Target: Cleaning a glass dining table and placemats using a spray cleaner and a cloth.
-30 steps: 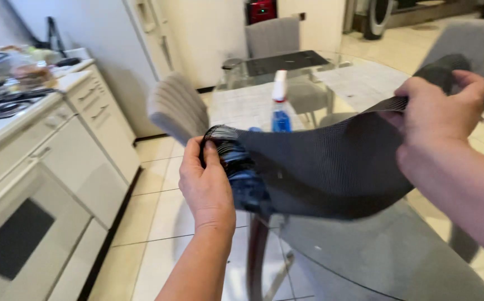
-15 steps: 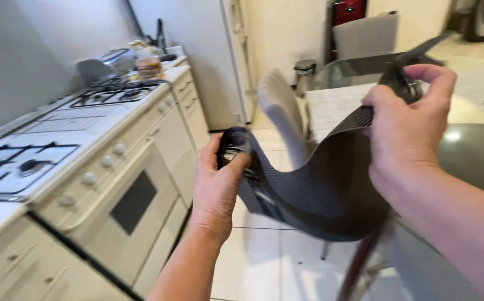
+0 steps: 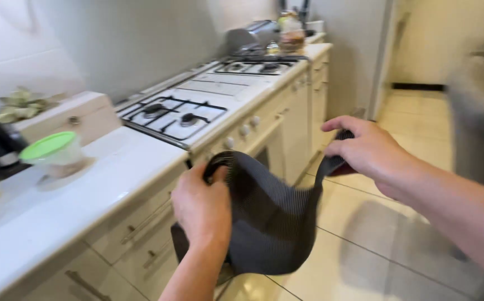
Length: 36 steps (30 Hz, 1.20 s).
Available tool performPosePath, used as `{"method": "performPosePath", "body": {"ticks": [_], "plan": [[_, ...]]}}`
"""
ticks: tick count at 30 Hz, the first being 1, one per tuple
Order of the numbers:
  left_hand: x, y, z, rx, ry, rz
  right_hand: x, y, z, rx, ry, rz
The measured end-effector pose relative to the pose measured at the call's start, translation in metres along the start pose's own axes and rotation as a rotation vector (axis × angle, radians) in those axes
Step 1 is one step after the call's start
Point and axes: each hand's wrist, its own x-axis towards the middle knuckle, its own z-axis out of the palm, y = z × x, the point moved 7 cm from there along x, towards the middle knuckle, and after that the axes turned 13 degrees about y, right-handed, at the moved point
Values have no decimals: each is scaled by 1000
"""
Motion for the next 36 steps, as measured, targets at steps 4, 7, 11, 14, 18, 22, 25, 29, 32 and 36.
{"method": "performPosePath", "body": {"ticks": [4,7,11,14,18,22,25,29,32,36], "plan": [[68,-35,-22,56,378,181,54,-40,72,19,-8,-275],[115,-25,-25,-77,488,272,93,-88,116,33,-23,-432],[187,-29,-19,-50,559,177,145,-146,163,263,-38,-632],[227,-28,-16,-49,752,324,171,-184,197,380,-89,-781],[267,2,0,-139,734,282,219,-221,226,437,-38,-889],[311,2,43,-285,684,286,274,-218,258,561,-107,-765],[353,20,77,-272,790,469,321,-231,279,621,-134,-785],[427,10,137,-324,746,401,391,-245,322,514,-116,-866],[470,18,169,-319,769,475,442,-260,350,539,-150,-789],[514,21,218,-269,648,328,503,-256,376,518,-157,-682]]}}
